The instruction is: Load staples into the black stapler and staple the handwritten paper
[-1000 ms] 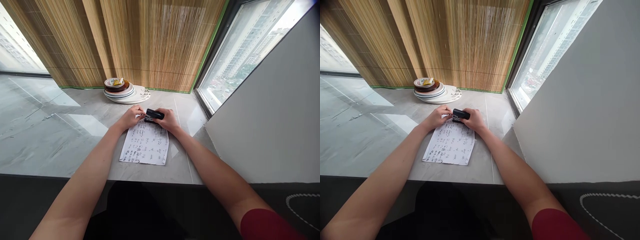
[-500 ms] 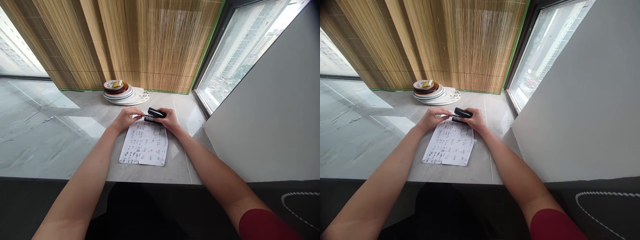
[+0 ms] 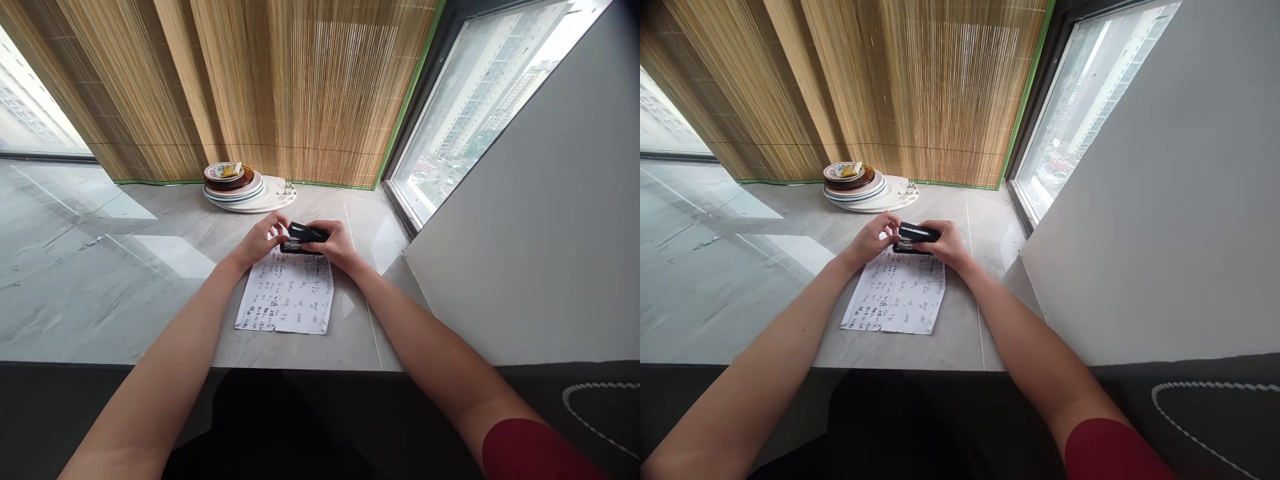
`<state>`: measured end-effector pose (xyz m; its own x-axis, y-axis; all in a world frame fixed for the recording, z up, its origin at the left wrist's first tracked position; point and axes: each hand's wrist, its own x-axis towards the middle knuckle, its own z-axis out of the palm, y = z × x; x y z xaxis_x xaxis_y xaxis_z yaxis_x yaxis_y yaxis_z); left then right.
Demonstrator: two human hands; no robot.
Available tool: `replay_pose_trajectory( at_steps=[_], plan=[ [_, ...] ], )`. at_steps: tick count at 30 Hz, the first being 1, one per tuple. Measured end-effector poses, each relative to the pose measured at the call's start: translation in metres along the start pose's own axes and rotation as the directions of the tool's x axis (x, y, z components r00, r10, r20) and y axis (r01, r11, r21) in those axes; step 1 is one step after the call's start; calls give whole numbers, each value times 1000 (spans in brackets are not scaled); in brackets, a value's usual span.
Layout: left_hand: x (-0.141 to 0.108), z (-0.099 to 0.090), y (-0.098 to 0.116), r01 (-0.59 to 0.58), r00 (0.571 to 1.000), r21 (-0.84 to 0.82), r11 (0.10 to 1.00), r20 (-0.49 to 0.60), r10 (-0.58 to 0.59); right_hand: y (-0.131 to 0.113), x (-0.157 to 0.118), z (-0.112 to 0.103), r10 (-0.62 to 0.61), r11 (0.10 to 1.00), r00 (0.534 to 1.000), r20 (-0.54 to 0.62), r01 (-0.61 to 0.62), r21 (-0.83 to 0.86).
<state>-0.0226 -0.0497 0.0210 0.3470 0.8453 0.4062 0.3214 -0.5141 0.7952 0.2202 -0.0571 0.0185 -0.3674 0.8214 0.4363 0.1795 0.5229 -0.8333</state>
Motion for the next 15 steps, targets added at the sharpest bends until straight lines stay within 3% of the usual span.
replay_pose_trajectory(
  at_steps=[2,4,7,8,12,15],
  plan=[
    [0,-5,-3,9,1000,-15,1000,-5,-9,-4,-2,6,-3,1000,1000,23,3,4],
    [0,-14,-7,-4,990,-33,999,-138,-1,-9,-5,17,-15,1000,997,71,15,13],
    [-1,-25,-18,-29,894,-89,996,-449,-14,-22,-13,40,-43,999,971,235,47,-11],
    [-1,-27,-22,-29,862,-110,994,-506,-31,-27,-16,48,-46,998,958,284,59,-36],
    [0,-31,-33,5,846,-193,981,-523,-107,-48,-35,56,-21,990,931,365,69,-120],
    [1,-31,-36,30,851,-222,975,-506,-141,-58,-59,32,30,985,911,412,44,-169]
  ],
)
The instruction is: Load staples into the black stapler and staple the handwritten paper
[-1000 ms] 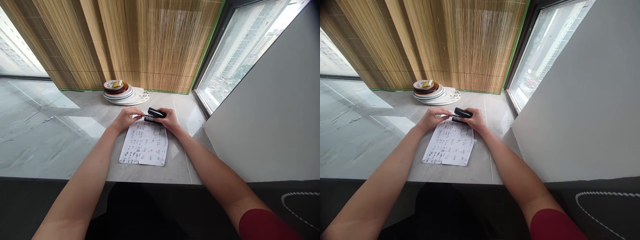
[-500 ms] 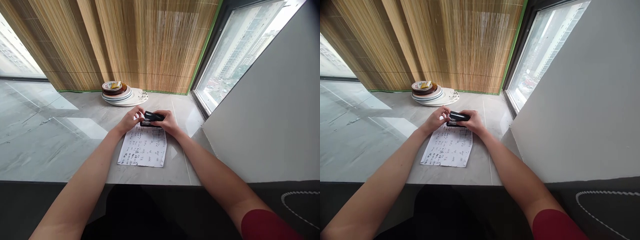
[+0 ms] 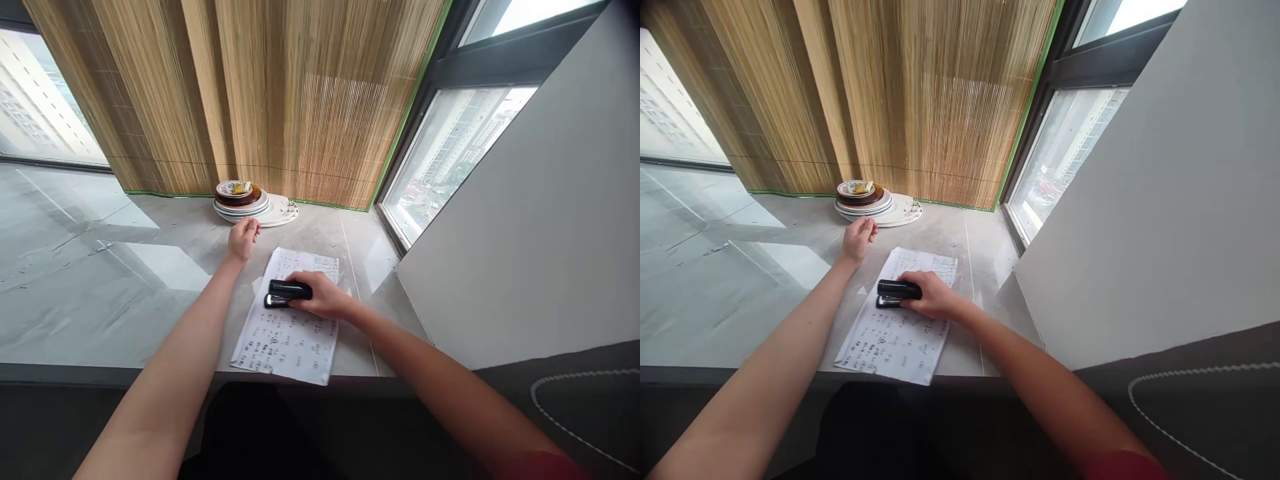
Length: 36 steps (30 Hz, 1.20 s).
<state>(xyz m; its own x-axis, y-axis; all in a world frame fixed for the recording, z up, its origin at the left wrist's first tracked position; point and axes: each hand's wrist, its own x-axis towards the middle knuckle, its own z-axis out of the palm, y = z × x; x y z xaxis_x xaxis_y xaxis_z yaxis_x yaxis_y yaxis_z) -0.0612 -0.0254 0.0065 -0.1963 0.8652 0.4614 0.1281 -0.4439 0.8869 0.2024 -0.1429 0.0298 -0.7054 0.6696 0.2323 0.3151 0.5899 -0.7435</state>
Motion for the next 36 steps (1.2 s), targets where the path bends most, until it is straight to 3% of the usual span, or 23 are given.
replay_pose_trajectory(
  at_steps=[2,5,6,8,9,10,11,15,18,21,24,29,33,36],
  plan=[
    [1,0,-2,7,1000,2,1000,8,-7,4,-26,-16,53,998,999,-7,-53,-38],
    [2,2,-3,15,1000,-15,1000,11,-15,20,-55,-42,143,990,976,-164,-140,31],
    [3,2,-3,23,1000,-35,999,2,-23,27,-60,-48,157,985,942,-296,-130,109],
    [4,2,-1,54,998,-110,992,-34,-58,43,-59,-59,205,973,797,-568,-102,207],
    [4,1,2,80,995,-168,982,-49,-90,52,-55,-63,219,973,726,-652,-109,204],
    [4,-1,6,112,991,-235,966,-52,-127,61,-49,-65,214,977,687,-694,-139,163],
    [3,-4,10,143,986,-302,943,-38,-162,70,-42,-67,189,980,697,-691,-179,88],
    [0,-19,28,180,981,-496,849,23,-194,101,-13,-65,157,916,885,-438,-296,-271],
    [-3,-28,34,137,984,-569,811,-16,-177,109,14,-56,213,848,946,-245,-303,-435],
    [-3,-31,33,120,978,-636,763,-57,-202,101,53,-35,253,808,960,-119,-277,-520],
    [-2,-34,34,93,967,-746,660,-91,-240,81,101,0,163,836,986,25,-125,-534],
    [-2,-45,38,-6,978,-886,463,-103,-183,50,169,56,56,847,993,102,6,-531],
    [-1,-52,37,-6,991,-917,400,-59,-120,45,179,71,30,867,997,66,7,-498],
    [-1,-49,37,42,993,-902,430,-12,-121,54,160,59,35,875,999,35,-14,-484]
  ],
)
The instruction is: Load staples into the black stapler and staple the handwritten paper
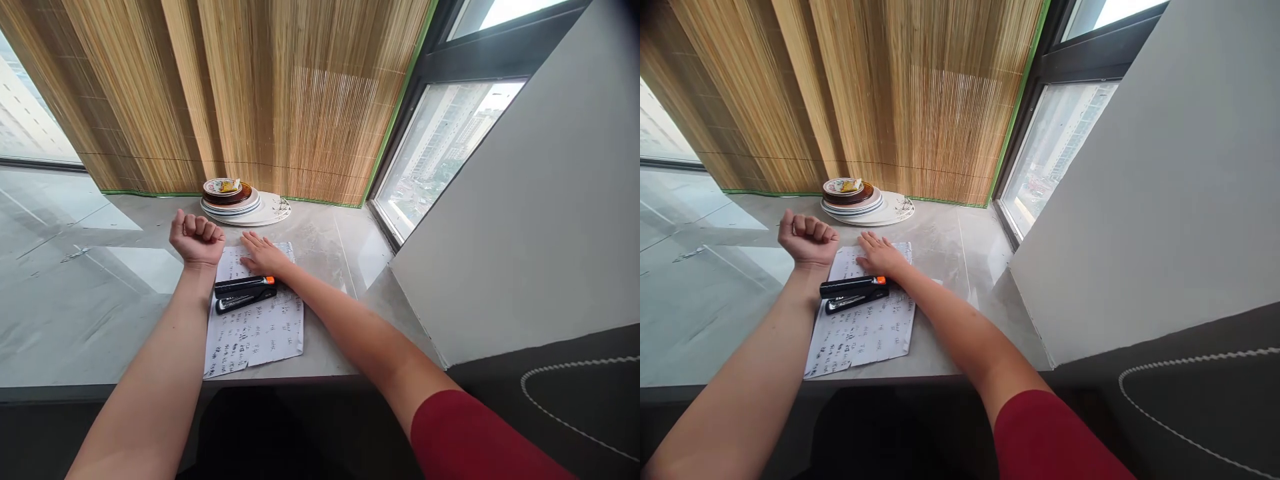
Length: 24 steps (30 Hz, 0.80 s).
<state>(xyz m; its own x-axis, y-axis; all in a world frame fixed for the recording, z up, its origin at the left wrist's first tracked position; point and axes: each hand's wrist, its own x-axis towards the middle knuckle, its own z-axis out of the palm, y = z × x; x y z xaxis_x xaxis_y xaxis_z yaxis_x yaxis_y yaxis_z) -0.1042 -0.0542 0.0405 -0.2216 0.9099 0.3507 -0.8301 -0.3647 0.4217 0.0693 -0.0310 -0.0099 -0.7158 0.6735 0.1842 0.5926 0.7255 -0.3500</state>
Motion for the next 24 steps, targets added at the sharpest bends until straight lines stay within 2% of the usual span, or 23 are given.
replay_pose_trajectory(
  at_steps=[2,5,7,9,10,12,15,18,20,22,24],
  plan=[
    [-1,4,-5,55,998,64,996,10,-56,16,-23,-10,9,1000,1000,-2,-9,8],
    [-8,14,-20,202,973,250,947,59,-223,46,-62,-30,49,999,999,12,-49,10],
    [-14,21,-34,294,921,449,844,102,-375,64,-83,-40,117,993,993,-8,-117,-4],
    [-19,25,-48,305,869,636,709,120,-481,73,-95,-43,130,992,991,-27,-130,3],
    [-21,27,-55,283,853,707,648,123,-507,74,-97,-43,124,992,992,-36,-124,18],
    [-24,28,-67,194,850,810,554,143,-507,70,-95,-41,90,993,994,-59,-85,80],
    [-24,26,-76,-37,860,911,412,238,-451,55,-89,-44,30,971,982,-189,16,240],
    [-23,20,-78,-260,834,954,151,300,-464,44,-98,-63,39,907,949,-313,98,410],
    [-23,16,-76,-328,816,942,-69,246,-522,42,-111,-80,-11,843,966,-260,149,516],
    [-23,15,-74,-348,806,903,-253,150,-572,43,-123,-93,-168,776,980,-105,197,599],
    [-24,17,-72,-354,800,863,-359,81,-594,42,-130,-98,-339,751,939,53,236,616]
  ],
)
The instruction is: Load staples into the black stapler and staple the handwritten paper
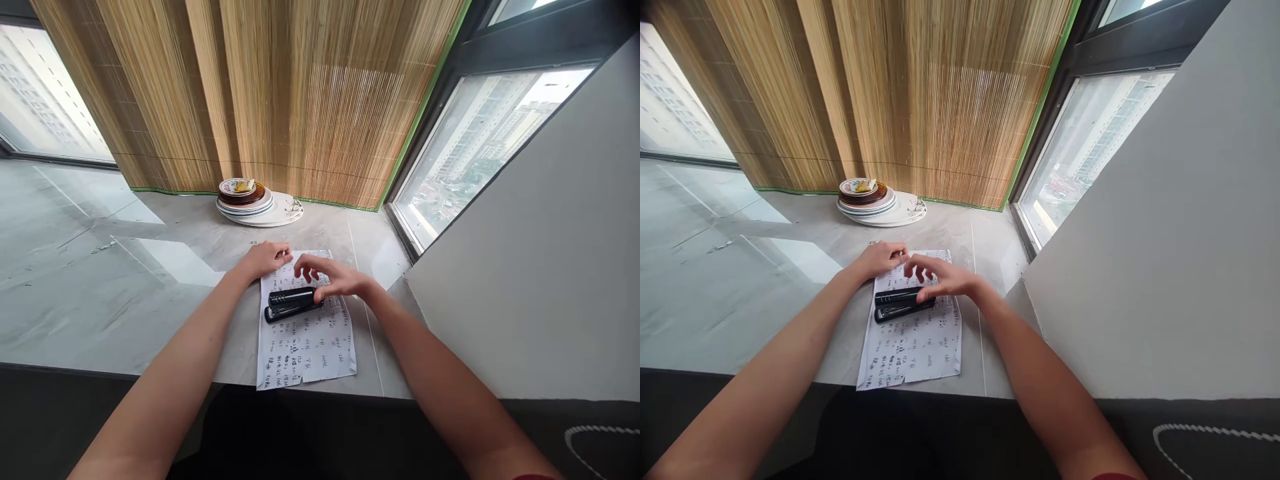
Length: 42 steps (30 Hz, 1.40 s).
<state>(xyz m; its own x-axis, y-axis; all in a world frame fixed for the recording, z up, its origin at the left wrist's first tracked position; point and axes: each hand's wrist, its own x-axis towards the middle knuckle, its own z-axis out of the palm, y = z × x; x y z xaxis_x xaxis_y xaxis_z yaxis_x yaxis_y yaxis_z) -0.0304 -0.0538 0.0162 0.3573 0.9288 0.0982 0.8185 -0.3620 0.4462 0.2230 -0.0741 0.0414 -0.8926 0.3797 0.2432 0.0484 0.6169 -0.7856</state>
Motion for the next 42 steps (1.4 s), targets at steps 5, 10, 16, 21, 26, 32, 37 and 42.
replay_pose_trajectory(
  at_steps=[5,10,16,21,26,32,37,42],
  plan=[
    [-2,-6,-1,47,999,53,997,19,-48,-5,5,6,-32,986,989,143,54,-156],
    [-3,-10,-5,79,996,106,991,-52,-74,-11,-7,-24,101,984,989,-104,-115,-135],
    [-4,-2,34,-454,890,-148,878,-43,453,-28,-42,-59,403,828,862,-307,-486,-280],
    [-6,11,52,-575,769,-273,771,142,623,-46,-52,-57,614,686,778,-131,-609,-398],
    [-6,16,47,-530,815,-229,816,128,565,-48,-51,-45,676,666,730,102,-546,-508],
    [-6,15,50,-521,825,-224,824,117,553,-43,-45,-35,634,735,739,228,-484,-475],
    [-6,16,55,-559,785,-290,777,115,608,-49,-39,-38,564,808,792,235,-470,-356],
    [-6,23,54,-567,759,-328,756,148,634,-47,-32,-31,568,817,822,38,-559,-142]
  ],
)
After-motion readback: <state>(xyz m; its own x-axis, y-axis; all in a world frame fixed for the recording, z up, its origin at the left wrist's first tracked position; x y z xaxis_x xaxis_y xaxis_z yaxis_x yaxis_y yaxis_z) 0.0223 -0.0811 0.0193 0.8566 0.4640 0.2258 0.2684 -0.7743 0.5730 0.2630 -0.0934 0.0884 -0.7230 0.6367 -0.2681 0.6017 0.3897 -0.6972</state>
